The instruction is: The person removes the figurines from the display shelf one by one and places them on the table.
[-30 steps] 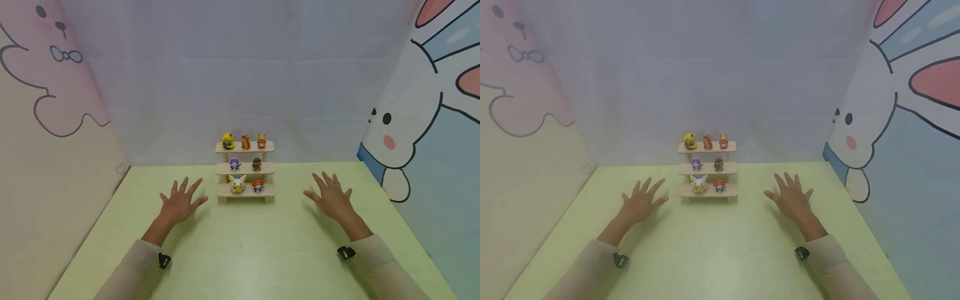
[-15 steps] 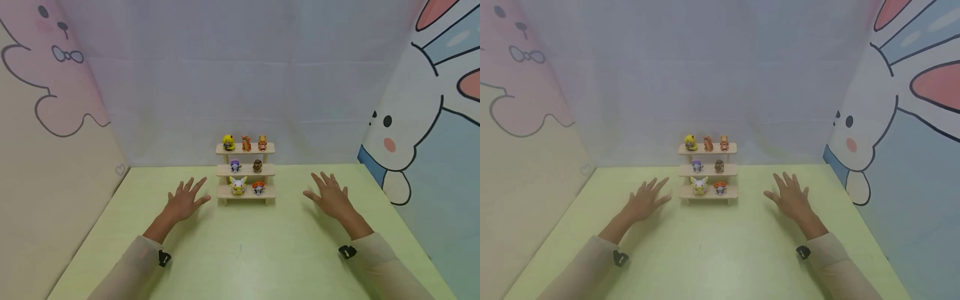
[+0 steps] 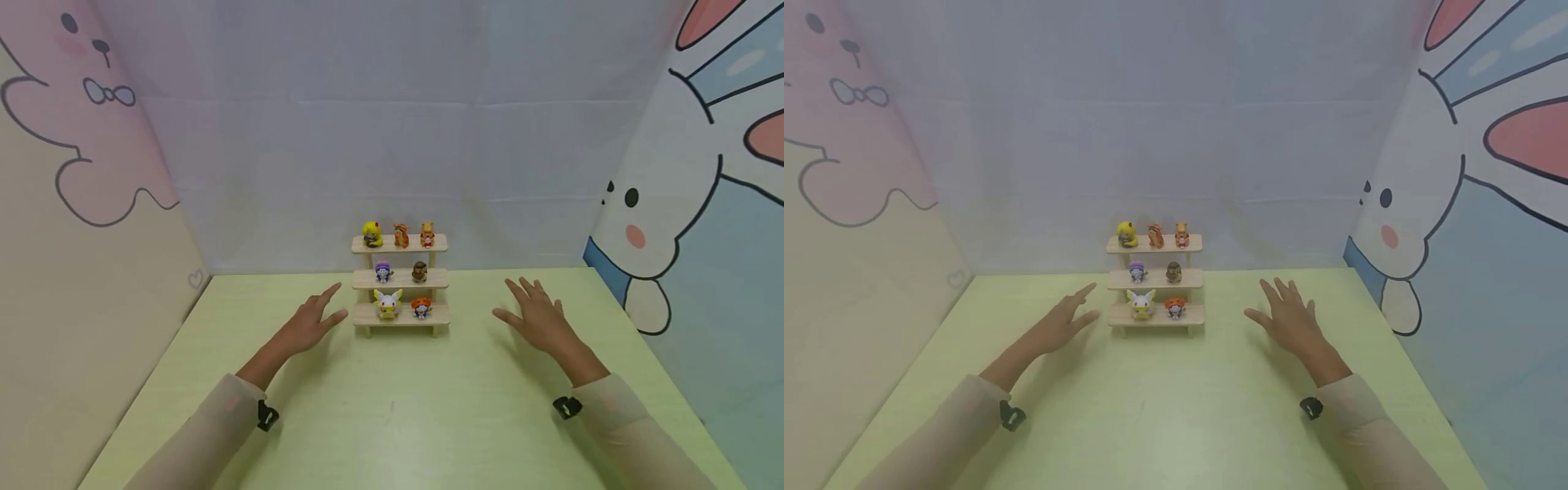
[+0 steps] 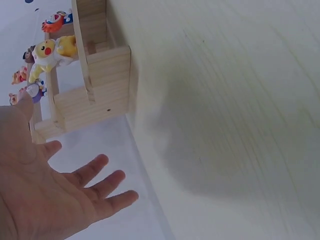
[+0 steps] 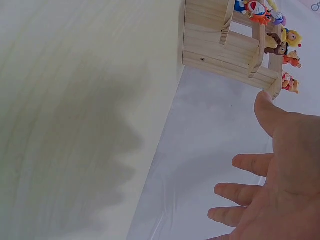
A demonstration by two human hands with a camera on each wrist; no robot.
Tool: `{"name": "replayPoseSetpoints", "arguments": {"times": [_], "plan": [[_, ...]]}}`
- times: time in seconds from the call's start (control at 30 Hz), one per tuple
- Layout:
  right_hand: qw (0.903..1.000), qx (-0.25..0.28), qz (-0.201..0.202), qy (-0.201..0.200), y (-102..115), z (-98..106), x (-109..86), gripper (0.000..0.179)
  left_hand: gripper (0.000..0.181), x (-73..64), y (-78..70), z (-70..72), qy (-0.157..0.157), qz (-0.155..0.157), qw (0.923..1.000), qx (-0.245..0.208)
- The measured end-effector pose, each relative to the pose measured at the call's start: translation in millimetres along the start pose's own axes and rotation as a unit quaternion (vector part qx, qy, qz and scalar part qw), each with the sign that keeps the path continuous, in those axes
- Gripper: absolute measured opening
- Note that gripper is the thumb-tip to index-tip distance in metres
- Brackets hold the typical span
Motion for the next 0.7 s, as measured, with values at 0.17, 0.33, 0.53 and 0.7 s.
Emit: {"name": "replayPoseSetpoints", "arguments": {"times": [0.17,0.33,0.53,0.7], "plan": [[0.9999,0.005,0.011,0.004,8.7,3.5,5.5,0.085,0.070,7.0,-3.6,-0.7,0.015,0.016,0.9984,-0.051],[0.9995,0.011,0.026,0.012,13.5,3.2,13.1,0.084,0.068,13.1,-10.5,-2.6,0.037,0.031,0.9929,-0.109],[0.9987,0.023,0.042,0.020,15.1,-1.1,20.2,0.085,0.064,19.3,-19.8,-5.2,0.048,0.039,0.9765,-0.207],[0.9984,0.029,0.047,0.016,20.3,-2.3,24.4,0.085,0.058,23.7,-26.2,-8.3,0.037,0.035,0.9678,-0.247]]}}
Point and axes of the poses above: each hand's wrist, its own x-axis towards the middle knuckle, its own z-axis out of the back of the hand, y = z × x, the point moved 4 cm from there along x, towards the middle knuckle, and after that the axes turned 8 degrees about z, right-handed, at the moved point
